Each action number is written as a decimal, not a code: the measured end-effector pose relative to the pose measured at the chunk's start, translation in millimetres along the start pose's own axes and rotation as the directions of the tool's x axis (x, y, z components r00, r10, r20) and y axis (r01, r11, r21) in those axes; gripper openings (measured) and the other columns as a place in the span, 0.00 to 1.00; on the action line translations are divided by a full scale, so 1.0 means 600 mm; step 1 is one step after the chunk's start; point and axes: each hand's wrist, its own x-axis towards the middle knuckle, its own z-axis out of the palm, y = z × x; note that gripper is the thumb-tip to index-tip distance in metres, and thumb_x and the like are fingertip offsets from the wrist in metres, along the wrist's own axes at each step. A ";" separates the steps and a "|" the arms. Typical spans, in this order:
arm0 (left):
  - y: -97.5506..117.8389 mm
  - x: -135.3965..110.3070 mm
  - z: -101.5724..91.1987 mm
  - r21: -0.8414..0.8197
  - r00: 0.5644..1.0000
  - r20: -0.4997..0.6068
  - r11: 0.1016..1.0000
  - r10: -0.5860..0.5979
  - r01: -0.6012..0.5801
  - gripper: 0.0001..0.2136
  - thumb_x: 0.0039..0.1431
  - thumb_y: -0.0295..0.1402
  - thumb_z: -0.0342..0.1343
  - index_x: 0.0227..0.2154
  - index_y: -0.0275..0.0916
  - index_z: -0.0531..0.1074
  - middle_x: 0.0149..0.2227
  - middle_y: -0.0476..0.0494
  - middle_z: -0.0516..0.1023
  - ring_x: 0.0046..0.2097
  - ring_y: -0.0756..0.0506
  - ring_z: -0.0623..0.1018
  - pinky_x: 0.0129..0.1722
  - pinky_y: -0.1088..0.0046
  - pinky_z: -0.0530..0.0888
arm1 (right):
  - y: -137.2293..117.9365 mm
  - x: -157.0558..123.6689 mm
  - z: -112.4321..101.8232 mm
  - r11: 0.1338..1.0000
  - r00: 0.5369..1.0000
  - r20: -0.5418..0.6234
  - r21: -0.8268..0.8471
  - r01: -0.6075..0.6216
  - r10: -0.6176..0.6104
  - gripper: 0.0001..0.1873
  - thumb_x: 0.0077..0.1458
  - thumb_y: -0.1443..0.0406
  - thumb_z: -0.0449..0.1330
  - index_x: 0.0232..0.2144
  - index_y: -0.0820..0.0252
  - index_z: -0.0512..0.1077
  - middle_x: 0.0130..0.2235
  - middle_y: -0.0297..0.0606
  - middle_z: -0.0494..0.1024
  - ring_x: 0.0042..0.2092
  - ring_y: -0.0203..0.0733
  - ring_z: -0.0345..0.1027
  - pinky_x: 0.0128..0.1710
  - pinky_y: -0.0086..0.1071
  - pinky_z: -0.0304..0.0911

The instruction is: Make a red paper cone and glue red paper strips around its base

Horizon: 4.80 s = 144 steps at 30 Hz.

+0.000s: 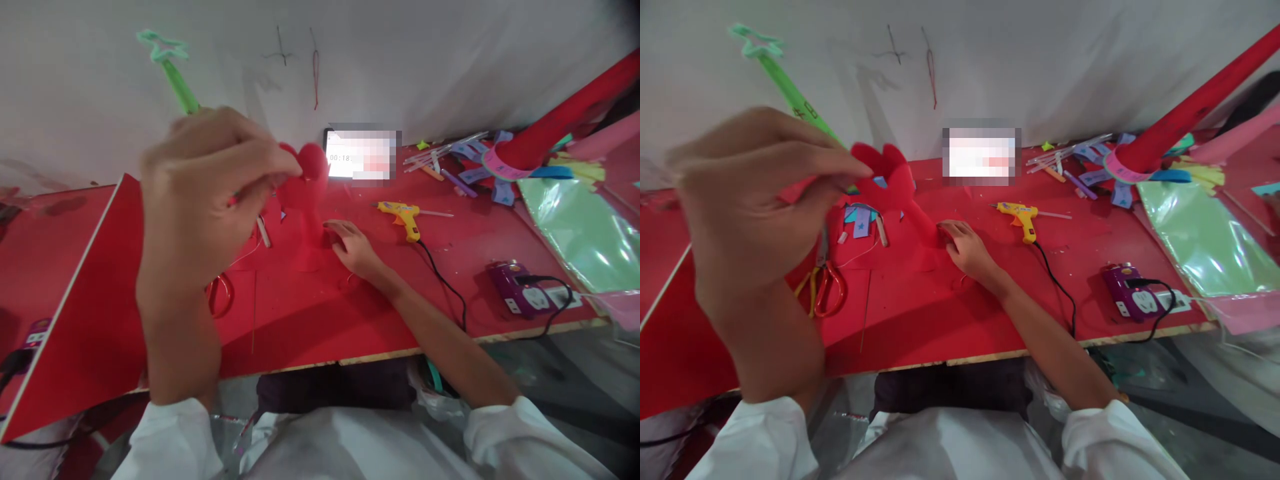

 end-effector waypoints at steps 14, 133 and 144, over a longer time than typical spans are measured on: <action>-0.134 -0.131 0.213 -0.701 0.978 0.186 0.684 -0.098 0.202 0.50 0.59 0.62 0.66 0.77 0.58 0.47 0.76 0.38 0.60 0.77 0.31 0.62 0.76 0.42 0.61 | 0.008 0.000 0.003 1.000 1.000 0.002 0.005 -0.002 0.002 0.36 0.51 0.76 0.54 0.62 0.56 0.74 0.61 0.46 0.80 0.63 0.55 0.74 0.67 0.56 0.70; -0.079 -0.204 0.328 -0.434 0.869 0.285 0.754 -0.404 0.493 0.33 0.69 0.54 0.60 0.68 0.40 0.65 0.63 0.32 0.79 0.62 0.35 0.81 0.64 0.52 0.78 | -0.018 0.010 -0.004 0.985 0.990 0.077 0.112 -0.129 0.121 0.28 0.68 0.53 0.64 0.66 0.53 0.70 0.60 0.49 0.82 0.60 0.59 0.79 0.62 0.57 0.73; -0.074 -0.199 0.313 -0.521 0.870 0.254 0.698 -0.422 0.491 0.28 0.72 0.56 0.55 0.62 0.39 0.72 0.57 0.34 0.84 0.57 0.39 0.85 0.59 0.57 0.81 | -0.035 0.009 -0.031 0.949 0.983 0.046 0.258 -0.183 0.177 0.33 0.67 0.42 0.60 0.64 0.52 0.72 0.59 0.46 0.83 0.58 0.57 0.80 0.62 0.54 0.75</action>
